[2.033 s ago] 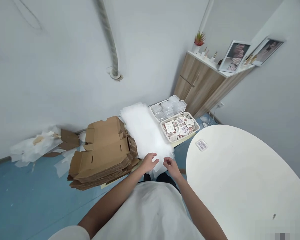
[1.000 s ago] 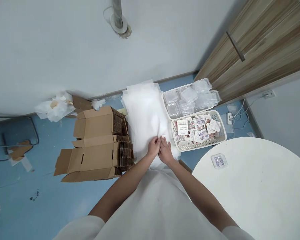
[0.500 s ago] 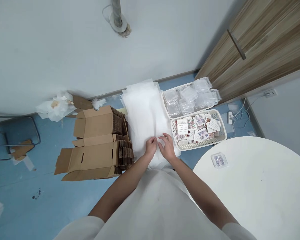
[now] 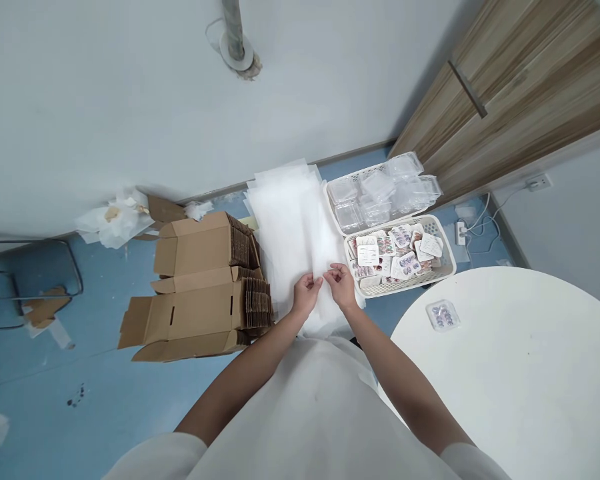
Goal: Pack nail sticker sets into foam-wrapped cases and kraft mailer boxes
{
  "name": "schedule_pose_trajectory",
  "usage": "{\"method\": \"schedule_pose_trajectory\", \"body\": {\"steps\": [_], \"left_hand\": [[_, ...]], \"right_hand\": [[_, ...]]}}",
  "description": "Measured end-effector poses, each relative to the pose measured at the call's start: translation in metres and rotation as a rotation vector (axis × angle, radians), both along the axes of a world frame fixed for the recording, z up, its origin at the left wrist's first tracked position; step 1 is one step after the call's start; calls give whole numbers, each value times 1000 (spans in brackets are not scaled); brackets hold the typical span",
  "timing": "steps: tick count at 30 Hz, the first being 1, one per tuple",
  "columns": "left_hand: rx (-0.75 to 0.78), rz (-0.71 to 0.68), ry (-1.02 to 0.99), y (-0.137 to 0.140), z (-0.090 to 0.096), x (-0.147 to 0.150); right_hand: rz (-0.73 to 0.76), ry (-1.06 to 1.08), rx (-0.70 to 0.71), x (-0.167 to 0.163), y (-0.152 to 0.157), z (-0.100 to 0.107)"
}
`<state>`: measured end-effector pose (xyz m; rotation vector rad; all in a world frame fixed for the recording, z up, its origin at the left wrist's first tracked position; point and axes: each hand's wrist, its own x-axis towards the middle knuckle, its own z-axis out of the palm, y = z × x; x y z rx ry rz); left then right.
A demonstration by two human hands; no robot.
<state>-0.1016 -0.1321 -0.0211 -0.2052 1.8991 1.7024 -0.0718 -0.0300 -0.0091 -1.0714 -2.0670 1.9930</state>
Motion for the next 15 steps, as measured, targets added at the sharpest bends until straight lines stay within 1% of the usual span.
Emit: {"method": "schedule_pose_trajectory", "body": {"steps": [3,5,7,10,13,15], "left_hand": [[-83,17,-16,-5,-3,2],[-132,38,-40,-6,-4,2],[-108,49,-48,-6,-3,2],[-16,41,-32,-5,4,1],[60,-21,-13,-3,11,-1],[59,-56,10,-3,13,-2]], "right_hand": [[60,-4,125,3,-2,5],[136,10,215,5,-3,11],[249,43,262,8,-4,18],[396,79,257,11,-5,26],[470,105,181,15,-5,30],[507,118,124,16,-4,31]]}}
